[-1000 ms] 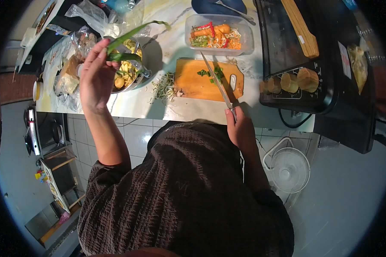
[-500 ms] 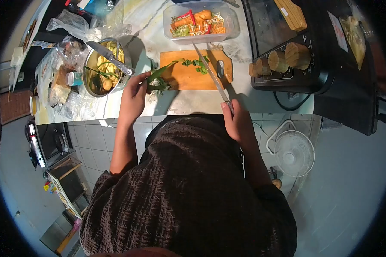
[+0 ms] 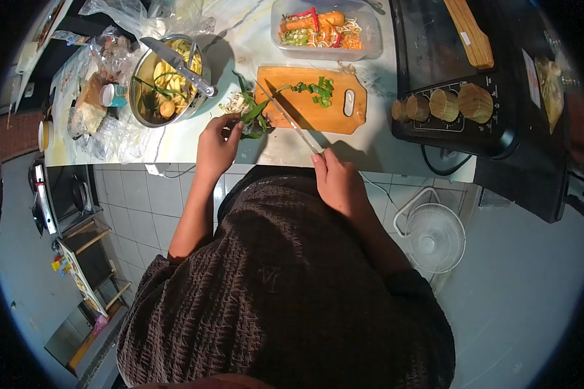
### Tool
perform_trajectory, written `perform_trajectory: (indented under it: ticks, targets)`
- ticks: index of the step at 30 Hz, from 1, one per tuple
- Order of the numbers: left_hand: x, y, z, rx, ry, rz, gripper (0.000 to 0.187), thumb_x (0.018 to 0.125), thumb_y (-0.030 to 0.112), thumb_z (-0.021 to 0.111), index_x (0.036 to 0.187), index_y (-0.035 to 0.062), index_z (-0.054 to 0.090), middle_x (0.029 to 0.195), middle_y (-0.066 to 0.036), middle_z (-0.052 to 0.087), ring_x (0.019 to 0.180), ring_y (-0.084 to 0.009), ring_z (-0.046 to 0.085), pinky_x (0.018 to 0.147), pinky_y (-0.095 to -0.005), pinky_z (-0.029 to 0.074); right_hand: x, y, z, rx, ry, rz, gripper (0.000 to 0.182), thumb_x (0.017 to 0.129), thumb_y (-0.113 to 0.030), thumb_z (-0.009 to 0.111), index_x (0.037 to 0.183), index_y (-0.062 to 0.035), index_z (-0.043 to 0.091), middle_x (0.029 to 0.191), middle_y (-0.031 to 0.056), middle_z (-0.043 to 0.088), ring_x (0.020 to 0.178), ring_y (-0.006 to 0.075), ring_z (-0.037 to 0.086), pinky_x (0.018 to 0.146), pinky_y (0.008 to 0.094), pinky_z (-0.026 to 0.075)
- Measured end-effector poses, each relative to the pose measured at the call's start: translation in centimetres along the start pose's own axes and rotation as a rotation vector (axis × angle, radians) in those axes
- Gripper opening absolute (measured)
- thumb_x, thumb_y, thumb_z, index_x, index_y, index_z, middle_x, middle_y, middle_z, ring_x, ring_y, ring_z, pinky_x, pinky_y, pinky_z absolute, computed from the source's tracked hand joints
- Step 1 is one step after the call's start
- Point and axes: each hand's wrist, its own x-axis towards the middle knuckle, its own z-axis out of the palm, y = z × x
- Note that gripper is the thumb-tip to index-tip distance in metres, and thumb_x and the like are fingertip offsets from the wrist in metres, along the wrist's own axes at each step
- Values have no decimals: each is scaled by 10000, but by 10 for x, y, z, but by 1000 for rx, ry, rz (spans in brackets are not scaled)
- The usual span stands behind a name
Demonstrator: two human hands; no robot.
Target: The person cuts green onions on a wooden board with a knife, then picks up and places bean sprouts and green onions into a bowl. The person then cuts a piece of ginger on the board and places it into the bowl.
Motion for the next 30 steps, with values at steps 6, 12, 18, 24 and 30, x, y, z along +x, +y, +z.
perform_trajectory:
  ticks: [6,12,18,24,30]
  targets:
    - [5,-7,10,-29,-32,23,235,911,145,687,1080,-18,693,923,-162,720,705,-191,673,662,-309,519,1,-10,4,-79,-25,33,269,1017,-257,515,922,-8,545,768,274,609,784,490,597,629,536,456]
    - [9,-9,11,-65,-16,5,223,888,159,691,1042,-2,699,897,-188,683,695,-270,672,667,-364,529,2,-14,10,-119,-33,66,290,1020,-277,506,912,-10,542,771,277,612,779,492,599,633,554,455]
    - [13,-16,15,-110,-24,27,222,886,172,697,1029,2,700,843,-183,686,666,-272,666,655,-357,526,4,-9,22,-213,-88,109,303,1012,-307,504,956,-10,506,760,283,644,761,489,638,656,572,489]
    - [17,-8,12,69,-66,50,210,884,207,699,969,15,708,794,-182,694,705,-346,674,666,-404,530,15,-18,19,-241,-182,215,324,998,-302,536,990,16,474,776,308,645,785,508,640,687,573,508]
    - [15,-9,8,92,-108,70,171,898,205,681,945,43,716,820,-180,696,753,-377,670,686,-401,522,15,-10,25,-242,-121,108,293,1001,-241,543,1007,26,423,723,317,612,728,520,610,597,576,460]
